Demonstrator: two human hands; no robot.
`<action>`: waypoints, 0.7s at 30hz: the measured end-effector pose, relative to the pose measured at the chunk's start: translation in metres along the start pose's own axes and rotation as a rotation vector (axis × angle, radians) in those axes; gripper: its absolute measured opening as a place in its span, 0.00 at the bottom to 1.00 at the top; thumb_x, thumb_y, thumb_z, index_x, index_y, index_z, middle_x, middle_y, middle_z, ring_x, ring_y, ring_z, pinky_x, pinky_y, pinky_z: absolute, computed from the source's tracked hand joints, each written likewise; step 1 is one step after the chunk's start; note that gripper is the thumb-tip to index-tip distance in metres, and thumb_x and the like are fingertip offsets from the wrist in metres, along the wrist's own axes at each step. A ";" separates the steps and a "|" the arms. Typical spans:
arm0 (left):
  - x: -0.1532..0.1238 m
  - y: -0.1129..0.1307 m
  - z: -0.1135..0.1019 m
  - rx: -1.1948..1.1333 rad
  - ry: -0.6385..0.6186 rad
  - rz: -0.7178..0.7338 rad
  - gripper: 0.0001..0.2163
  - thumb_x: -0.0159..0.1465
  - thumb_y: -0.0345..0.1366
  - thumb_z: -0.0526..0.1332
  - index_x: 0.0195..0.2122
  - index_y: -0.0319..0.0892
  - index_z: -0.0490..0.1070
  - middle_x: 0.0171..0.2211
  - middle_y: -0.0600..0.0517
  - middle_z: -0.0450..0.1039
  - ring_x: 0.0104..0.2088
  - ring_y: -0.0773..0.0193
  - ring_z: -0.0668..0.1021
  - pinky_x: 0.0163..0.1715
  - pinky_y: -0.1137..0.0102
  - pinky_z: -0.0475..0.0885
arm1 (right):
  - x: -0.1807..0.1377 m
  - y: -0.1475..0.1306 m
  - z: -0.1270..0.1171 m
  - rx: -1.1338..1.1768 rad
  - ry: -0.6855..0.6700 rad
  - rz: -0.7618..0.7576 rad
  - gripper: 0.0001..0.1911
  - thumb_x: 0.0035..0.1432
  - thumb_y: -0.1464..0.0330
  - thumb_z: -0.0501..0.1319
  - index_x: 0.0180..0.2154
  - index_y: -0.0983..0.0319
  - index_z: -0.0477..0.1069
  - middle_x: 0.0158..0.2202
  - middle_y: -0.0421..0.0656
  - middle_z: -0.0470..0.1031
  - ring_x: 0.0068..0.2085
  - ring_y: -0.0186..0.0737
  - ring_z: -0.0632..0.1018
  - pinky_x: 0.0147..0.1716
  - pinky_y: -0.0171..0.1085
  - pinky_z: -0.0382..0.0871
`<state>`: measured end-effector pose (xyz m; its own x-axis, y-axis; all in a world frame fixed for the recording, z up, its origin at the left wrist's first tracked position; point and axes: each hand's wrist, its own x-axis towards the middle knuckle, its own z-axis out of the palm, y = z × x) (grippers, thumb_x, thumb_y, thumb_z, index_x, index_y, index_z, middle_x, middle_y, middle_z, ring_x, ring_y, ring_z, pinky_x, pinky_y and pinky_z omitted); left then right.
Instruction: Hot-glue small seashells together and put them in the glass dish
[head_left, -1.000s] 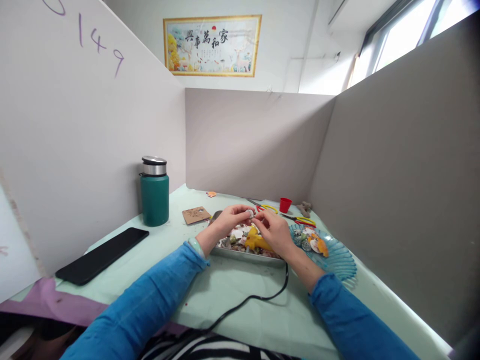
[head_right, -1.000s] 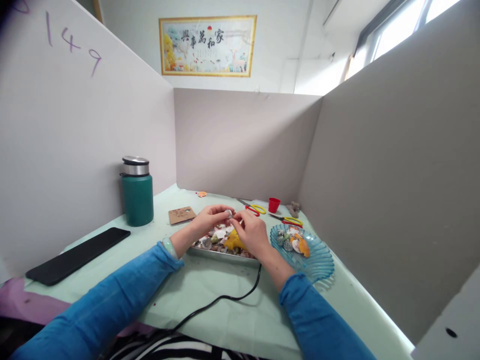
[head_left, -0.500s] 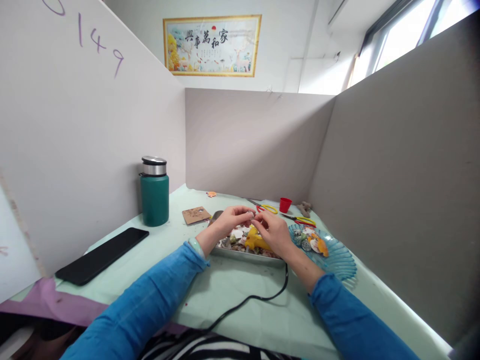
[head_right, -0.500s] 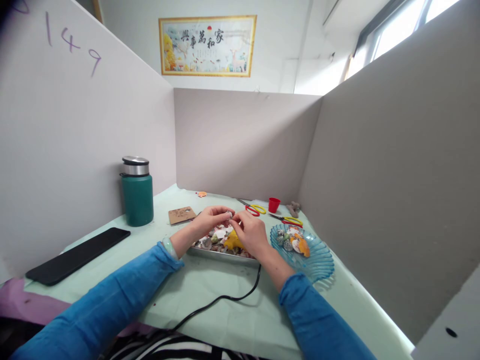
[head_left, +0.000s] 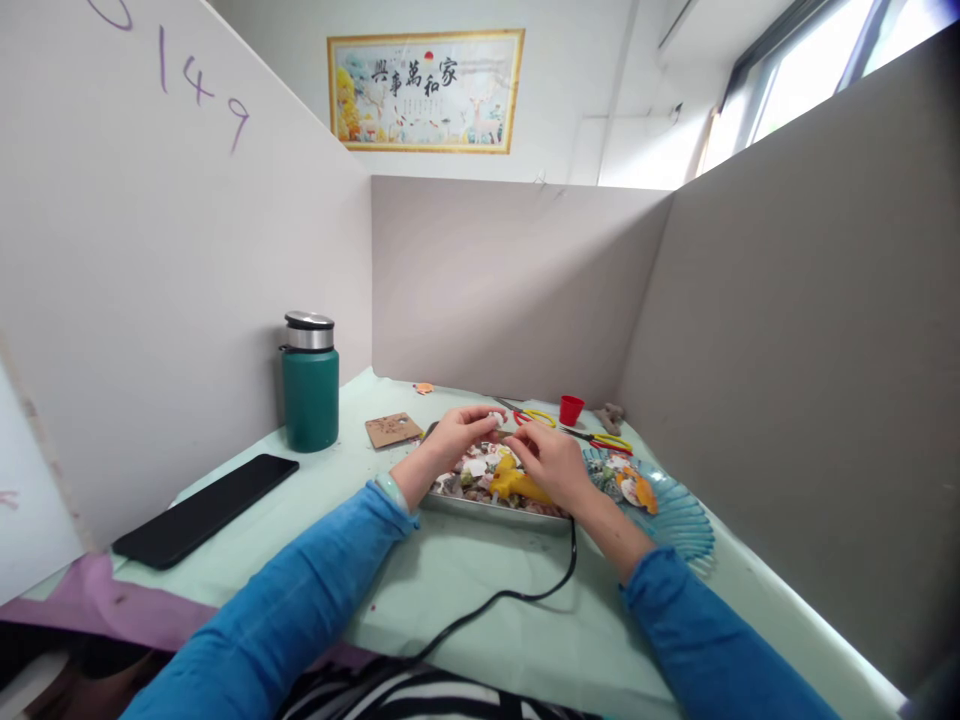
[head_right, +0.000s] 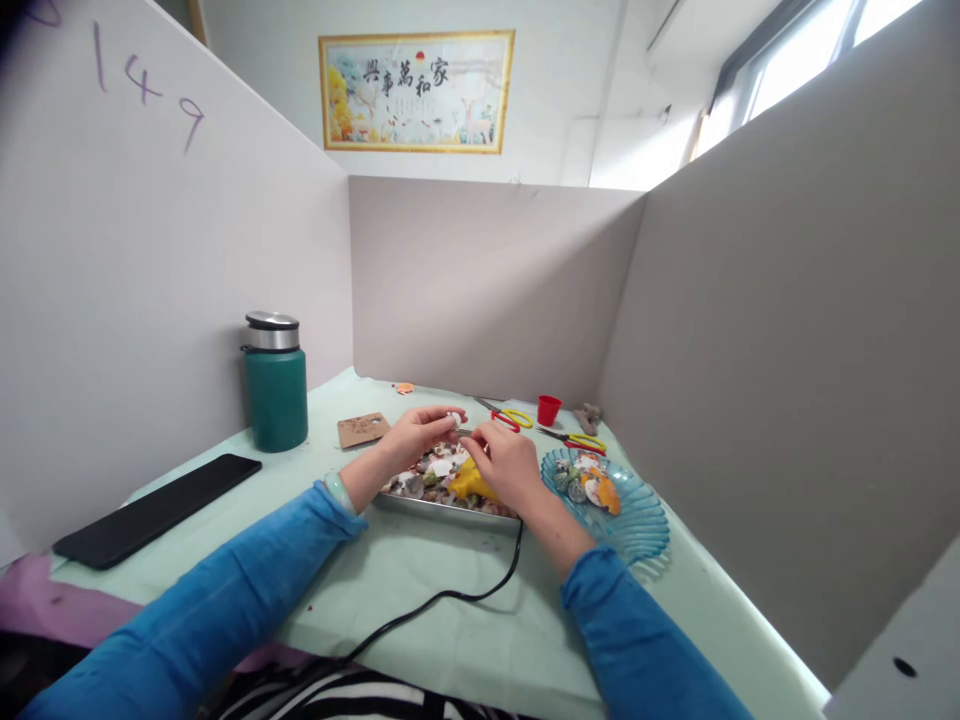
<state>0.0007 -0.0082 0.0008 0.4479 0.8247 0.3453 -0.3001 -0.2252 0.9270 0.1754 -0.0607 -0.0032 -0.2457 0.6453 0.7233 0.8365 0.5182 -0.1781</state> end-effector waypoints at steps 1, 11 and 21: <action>0.001 0.001 -0.001 -0.046 0.020 0.003 0.18 0.50 0.38 0.68 0.40 0.35 0.75 0.31 0.48 0.74 0.27 0.69 0.74 0.32 0.72 0.68 | 0.001 0.001 -0.002 -0.035 -0.057 0.023 0.16 0.60 0.57 0.53 0.29 0.61 0.68 0.27 0.40 0.73 0.28 0.35 0.70 0.29 0.33 0.57; 0.009 -0.001 -0.013 -0.331 0.283 -0.038 0.10 0.52 0.27 0.66 0.36 0.34 0.71 0.30 0.48 0.72 0.25 0.69 0.75 0.34 0.68 0.72 | 0.003 0.010 -0.015 -0.204 -0.643 0.191 0.28 0.47 0.49 0.59 0.47 0.57 0.68 0.36 0.45 0.76 0.36 0.46 0.75 0.28 0.35 0.58; 0.013 -0.006 -0.020 -0.370 0.413 -0.070 0.05 0.56 0.24 0.61 0.34 0.33 0.69 0.26 0.48 0.72 0.26 0.67 0.76 0.35 0.69 0.73 | 0.007 0.013 -0.024 0.113 -0.631 0.173 0.16 0.50 0.58 0.58 0.38 0.61 0.72 0.34 0.43 0.75 0.33 0.40 0.73 0.29 0.34 0.61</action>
<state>-0.0083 0.0140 -0.0030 0.1328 0.9826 0.1298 -0.5902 -0.0268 0.8068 0.1962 -0.0636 0.0156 -0.3805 0.9117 0.1550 0.8417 0.4109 -0.3502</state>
